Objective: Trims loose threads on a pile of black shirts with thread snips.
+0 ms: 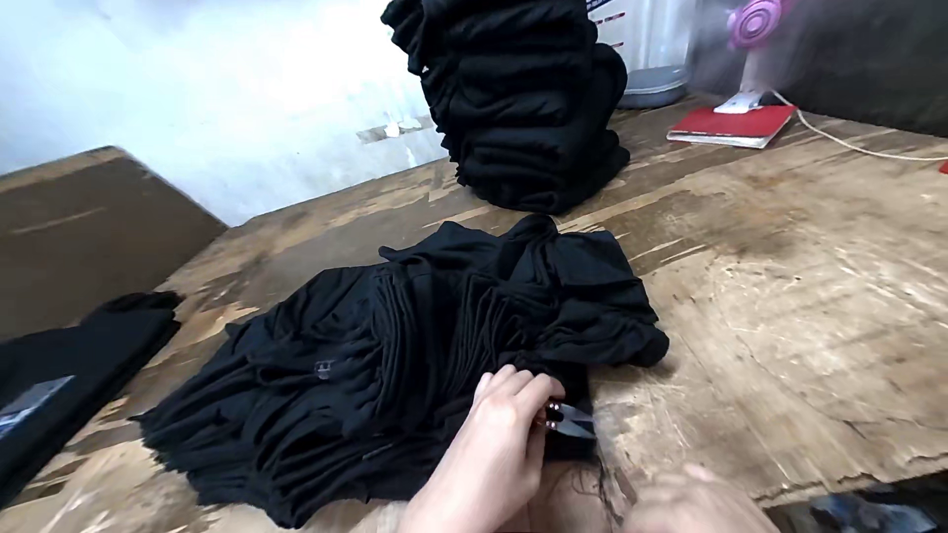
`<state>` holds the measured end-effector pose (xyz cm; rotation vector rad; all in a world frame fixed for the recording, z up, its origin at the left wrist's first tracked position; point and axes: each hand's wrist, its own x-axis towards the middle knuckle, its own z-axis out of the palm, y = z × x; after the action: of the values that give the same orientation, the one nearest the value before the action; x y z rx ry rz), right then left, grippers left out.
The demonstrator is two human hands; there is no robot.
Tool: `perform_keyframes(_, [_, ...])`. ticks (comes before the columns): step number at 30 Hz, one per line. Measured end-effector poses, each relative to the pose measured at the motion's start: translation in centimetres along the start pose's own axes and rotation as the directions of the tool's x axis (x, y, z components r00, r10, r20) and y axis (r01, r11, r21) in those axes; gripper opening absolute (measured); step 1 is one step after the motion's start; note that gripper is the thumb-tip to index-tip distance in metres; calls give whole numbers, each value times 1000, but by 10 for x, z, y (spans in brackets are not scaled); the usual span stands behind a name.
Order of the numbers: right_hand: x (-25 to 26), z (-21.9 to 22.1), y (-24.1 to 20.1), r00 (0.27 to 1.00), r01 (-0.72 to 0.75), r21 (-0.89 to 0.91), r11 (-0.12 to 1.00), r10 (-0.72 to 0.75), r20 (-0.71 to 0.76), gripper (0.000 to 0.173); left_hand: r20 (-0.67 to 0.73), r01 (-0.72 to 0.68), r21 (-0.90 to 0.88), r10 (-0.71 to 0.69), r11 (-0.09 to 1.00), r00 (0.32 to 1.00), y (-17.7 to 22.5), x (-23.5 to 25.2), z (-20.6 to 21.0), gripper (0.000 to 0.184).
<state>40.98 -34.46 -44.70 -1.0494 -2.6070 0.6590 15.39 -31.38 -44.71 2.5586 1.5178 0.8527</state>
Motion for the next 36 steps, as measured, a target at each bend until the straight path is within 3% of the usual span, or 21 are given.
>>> perform_keyframes(3, [19,14,-4,891,-204,46,978,205,-405,31,15,54,42,-55,998,998,14,-3,-4,36])
perform_keyframes(7, [38,33,6,808,-238,76,968,241,-538,10,-130,28,278,9,960,991,20,-3,10,17])
perform_keyframes(11, [35,35,13,726,-240,85,967,237,-646,11,-80,18,317,8,948,997,25,-1,8,19])
perform_keyframes(14, [37,38,15,687,-129,110,986,169,-707,11,-75,-2,335,29,942,997,30,0,16,19])
perform_keyframes(16, [31,35,15,749,-42,140,989,124,-651,10,-102,13,298,18,954,995,29,-1,16,18])
perform_keyframes(18, [18,19,14,895,-67,139,988,121,-428,12,-79,69,160,-57,985,995,25,-4,8,20])
perform_keyframes(20, [13,6,12,954,-123,107,987,147,-260,29,-71,150,65,-146,986,987,17,-4,1,27])
perform_keyframes(22, [25,15,6,908,-137,114,984,171,-383,38,-126,237,52,-229,970,965,14,1,1,29])
perform_keyframes(24, [45,32,5,852,-59,124,991,115,-511,26,-222,292,99,-265,951,938,14,12,3,17])
perform_keyframes(26, [54,40,6,826,38,159,987,58,-561,11,-352,262,175,-188,949,917,11,23,7,14])
perform_keyframes(28, [43,30,2,840,70,224,972,63,-539,11,-397,114,248,-6,962,918,1,27,15,10])
perform_keyframes(30, [23,14,1,905,21,274,961,99,-414,8,-300,-27,320,128,947,945,-9,25,21,8])
perform_keyframes(33, [7,2,5,951,-107,261,959,175,-254,8,-51,0,99,5,995,999,-7,16,3,28])
perform_keyframes(36, [12,5,2,891,-172,212,962,244,-382,31,107,60,-1,-59,998,993,-7,4,-8,36])
